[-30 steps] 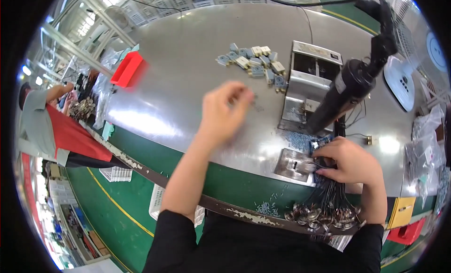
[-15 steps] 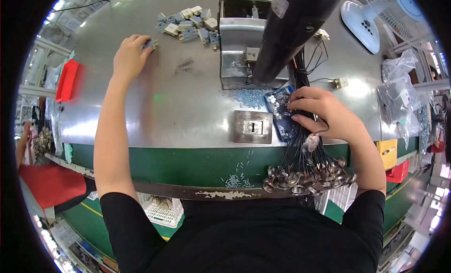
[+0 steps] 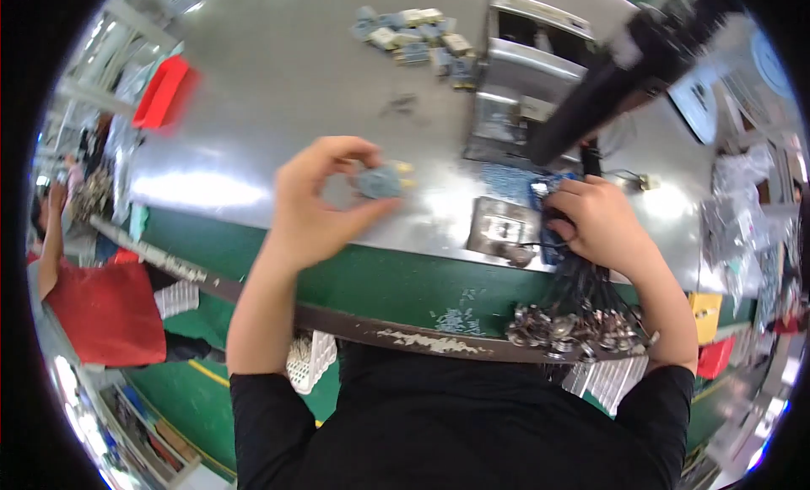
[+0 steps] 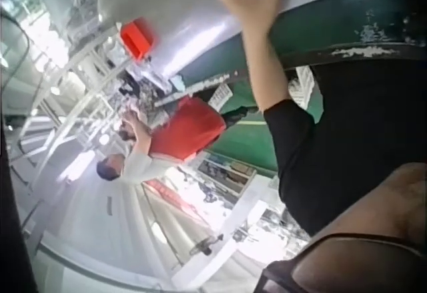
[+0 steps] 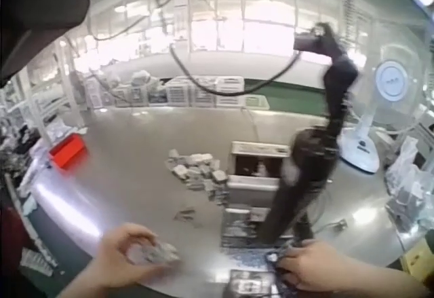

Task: Assembling wire harnesses and electrical connectors at a factory workstation.

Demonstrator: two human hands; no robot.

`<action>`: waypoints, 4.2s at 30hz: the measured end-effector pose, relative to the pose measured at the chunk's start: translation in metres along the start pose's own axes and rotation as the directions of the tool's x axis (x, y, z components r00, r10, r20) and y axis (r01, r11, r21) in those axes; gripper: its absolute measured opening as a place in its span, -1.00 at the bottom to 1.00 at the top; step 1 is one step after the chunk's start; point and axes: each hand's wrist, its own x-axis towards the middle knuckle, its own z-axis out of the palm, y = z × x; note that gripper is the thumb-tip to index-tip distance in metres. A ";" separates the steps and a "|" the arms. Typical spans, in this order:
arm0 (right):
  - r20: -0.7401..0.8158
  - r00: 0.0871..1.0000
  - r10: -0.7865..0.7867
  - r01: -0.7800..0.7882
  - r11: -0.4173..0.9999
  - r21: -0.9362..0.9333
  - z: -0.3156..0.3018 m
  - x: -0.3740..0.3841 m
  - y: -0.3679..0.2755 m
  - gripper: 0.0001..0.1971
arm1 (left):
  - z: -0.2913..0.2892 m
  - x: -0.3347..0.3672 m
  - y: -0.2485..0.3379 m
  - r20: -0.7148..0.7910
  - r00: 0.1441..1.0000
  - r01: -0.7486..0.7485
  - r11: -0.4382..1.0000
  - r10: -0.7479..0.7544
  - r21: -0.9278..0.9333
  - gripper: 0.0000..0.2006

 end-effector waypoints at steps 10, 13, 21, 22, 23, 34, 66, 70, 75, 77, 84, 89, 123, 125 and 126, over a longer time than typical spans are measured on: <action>-0.050 0.997 0.051 -0.044 0.989 0.138 -0.003 -0.007 0.006 -0.85 | 0.018 0.005 0.034 -0.008 0.983 -0.184 0.979 0.184 -0.092 -0.49; -0.078 0.995 0.063 -0.049 0.985 0.165 -0.008 -0.010 0.004 -0.84 | 0.022 0.011 0.036 0.045 0.976 -0.209 0.975 0.213 -0.077 -0.50; -0.115 0.989 0.091 -0.061 0.969 0.241 -0.006 -0.014 0.011 -0.84 | 0.071 0.021 0.039 0.272 0.962 0.050 0.979 0.006 -0.198 -0.63; -0.115 0.988 0.100 -0.070 0.969 0.238 -0.007 -0.014 0.011 -0.84 | 0.080 0.021 0.035 0.332 0.943 0.081 0.965 0.008 -0.251 -0.65; -0.117 0.989 0.093 -0.062 0.968 0.244 -0.008 -0.015 0.011 -0.83 | 0.088 0.021 0.031 0.391 0.920 0.114 0.947 0.013 -0.300 -0.67; -0.193 0.971 0.144 -0.043 0.893 0.448 -0.016 -0.017 0.009 -0.84 | 0.114 0.023 0.041 0.340 0.940 0.026 0.995 0.008 -0.096 -0.66; -0.397 0.916 0.054 0.149 0.874 0.463 -0.033 -0.013 0.000 -0.71 | 0.097 0.039 -0.017 -0.149 0.988 0.005 0.964 0.036 0.266 -0.62; -0.383 0.922 0.049 0.142 0.880 0.453 -0.032 -0.012 -0.001 -0.73 | 0.104 0.039 -0.019 -0.044 0.998 -0.031 0.958 0.045 0.285 -0.48; -0.382 0.923 0.040 0.145 0.885 0.444 -0.033 -0.014 -0.003 -0.73 | 0.108 0.036 -0.026 -0.005 0.997 -0.074 0.956 0.078 0.283 -0.58; -0.382 0.923 0.045 0.142 0.883 0.447 -0.031 -0.015 -0.004 -0.72 | 0.105 0.035 -0.026 -0.016 0.997 -0.070 0.966 0.077 0.247 -0.63; -0.255 0.964 -0.075 0.216 0.782 0.585 -0.026 -0.019 0.003 -0.77 | 0.098 0.030 -0.008 -0.158 0.986 0.024 0.983 -0.053 -0.182 -0.85; -0.251 0.957 -0.144 0.288 0.570 0.770 -0.022 -0.013 0.020 -0.81 | 0.111 0.022 0.003 0.169 0.981 -0.052 0.963 0.099 -0.264 -0.80; -0.231 0.972 0.049 0.128 0.714 0.688 -0.008 0.001 0.001 -0.81 | 0.112 0.034 0.021 0.078 0.844 -0.536 0.839 0.530 0.098 -0.54; -0.199 0.980 0.030 0.109 0.753 0.649 -0.005 -0.005 0.002 -0.81 | 0.111 0.033 0.021 0.227 0.856 -0.487 0.872 0.465 0.050 -0.56; -0.171 0.985 0.014 0.095 0.786 0.611 -0.003 -0.008 0.001 -0.81 | 0.113 0.031 0.019 0.219 0.860 -0.483 0.874 0.462 0.053 -0.56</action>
